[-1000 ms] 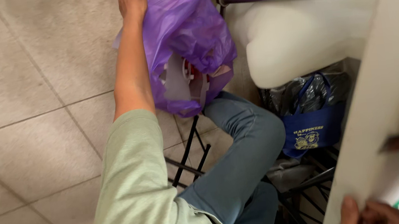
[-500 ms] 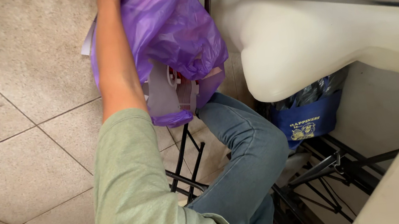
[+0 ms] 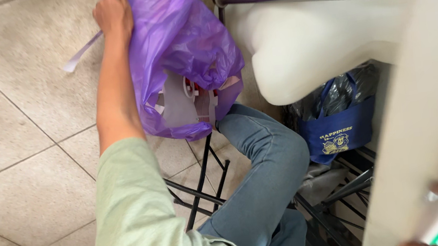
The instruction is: The person applies green tape to the edges of a printed sticker sheet, peels off the backing, and then uses yellow scissors to cut the sheet into individual strips. The person discards the backing into a purple bag and continues cutting the remaining stickers.
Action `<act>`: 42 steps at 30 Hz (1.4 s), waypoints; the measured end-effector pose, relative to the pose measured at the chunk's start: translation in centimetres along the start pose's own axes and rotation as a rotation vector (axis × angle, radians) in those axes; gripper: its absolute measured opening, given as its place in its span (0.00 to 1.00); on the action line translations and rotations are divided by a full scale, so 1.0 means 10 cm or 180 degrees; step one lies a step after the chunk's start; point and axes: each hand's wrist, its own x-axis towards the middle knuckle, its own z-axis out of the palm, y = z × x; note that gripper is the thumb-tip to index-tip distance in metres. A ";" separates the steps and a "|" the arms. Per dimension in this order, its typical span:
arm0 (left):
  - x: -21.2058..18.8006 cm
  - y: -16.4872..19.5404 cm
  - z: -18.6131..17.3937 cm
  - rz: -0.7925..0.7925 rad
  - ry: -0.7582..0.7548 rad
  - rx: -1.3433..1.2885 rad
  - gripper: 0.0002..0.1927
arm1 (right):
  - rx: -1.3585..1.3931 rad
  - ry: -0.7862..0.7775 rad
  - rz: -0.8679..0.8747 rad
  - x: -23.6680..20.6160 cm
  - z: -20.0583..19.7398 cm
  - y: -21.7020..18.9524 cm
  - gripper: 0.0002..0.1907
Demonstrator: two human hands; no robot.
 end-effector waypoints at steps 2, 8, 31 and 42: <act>-0.16 -0.02 -0.16 -0.0117 -0.0142 -0.0015 0.35 | 0.0181 0.0096 -0.0239 -0.02 0.09 -0.08 0.13; -1.07 -0.04 -0.83 0.0350 0.0333 -0.0591 0.25 | -0.0785 0.0619 -0.1354 -0.09 0.19 -0.82 0.12; -6.00 1.45 -4.55 0.2579 -0.2438 -0.2917 0.34 | 0.2655 -0.0326 -0.2225 -1.91 -0.90 -0.85 0.34; -6.51 3.01 -4.75 0.3491 -0.2870 -0.3255 0.38 | 0.4772 -0.2041 -0.2161 -2.16 -1.47 -0.26 0.40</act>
